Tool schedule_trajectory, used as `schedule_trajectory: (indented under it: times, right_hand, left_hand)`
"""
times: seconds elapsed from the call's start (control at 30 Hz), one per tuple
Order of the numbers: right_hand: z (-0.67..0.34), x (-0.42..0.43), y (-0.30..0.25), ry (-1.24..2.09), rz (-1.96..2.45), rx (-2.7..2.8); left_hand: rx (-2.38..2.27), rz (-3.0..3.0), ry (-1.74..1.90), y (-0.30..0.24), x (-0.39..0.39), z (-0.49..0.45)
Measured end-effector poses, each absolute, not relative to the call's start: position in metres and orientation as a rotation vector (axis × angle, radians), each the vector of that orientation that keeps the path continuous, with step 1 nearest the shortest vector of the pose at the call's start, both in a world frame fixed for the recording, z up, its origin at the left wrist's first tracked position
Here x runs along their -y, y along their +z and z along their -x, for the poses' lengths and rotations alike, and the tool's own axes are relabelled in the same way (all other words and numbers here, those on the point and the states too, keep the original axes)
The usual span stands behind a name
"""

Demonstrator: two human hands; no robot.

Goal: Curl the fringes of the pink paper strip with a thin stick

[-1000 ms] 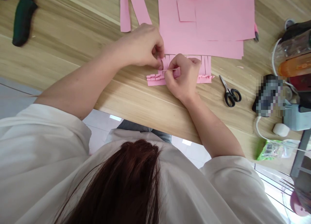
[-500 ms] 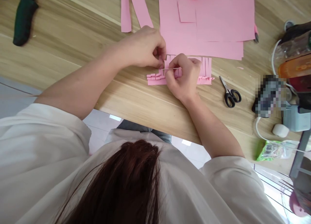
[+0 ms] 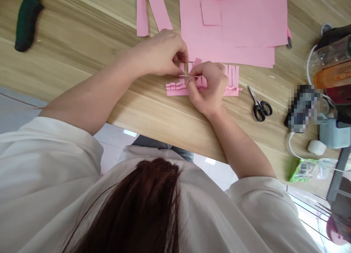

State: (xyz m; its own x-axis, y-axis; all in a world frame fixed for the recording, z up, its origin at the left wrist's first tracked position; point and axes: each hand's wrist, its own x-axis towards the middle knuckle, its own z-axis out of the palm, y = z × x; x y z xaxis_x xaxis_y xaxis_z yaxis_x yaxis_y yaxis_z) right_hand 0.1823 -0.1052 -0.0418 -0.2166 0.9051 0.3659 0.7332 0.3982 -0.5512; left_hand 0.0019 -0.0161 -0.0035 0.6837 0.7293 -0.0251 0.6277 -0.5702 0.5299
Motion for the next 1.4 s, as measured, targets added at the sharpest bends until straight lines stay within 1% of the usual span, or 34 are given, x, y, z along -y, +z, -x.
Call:
schedule_trajectory:
  times: [0.47,0.83,1.13,1.4]
  right_hand:
    - [-0.182,0.104,-0.046,0.330,1.381,1.983]
    - [-0.182,0.105,-0.044,0.349,1.388,1.975]
    - [-0.180,0.102,-0.047,0.330,1.375,1.914]
    - [-0.180,0.098,-0.048,0.309,1.406,1.939]
  left_hand:
    - [-0.976,-2.394,0.276,-0.005,0.016,-0.002]
    - [-0.949,-2.356,0.369,0.000,0.022,-0.004]
    - [-1.021,-2.118,0.528,0.004,0.026,-0.005]
    - [-1.055,-2.024,0.667,0.002,0.024,-0.008]
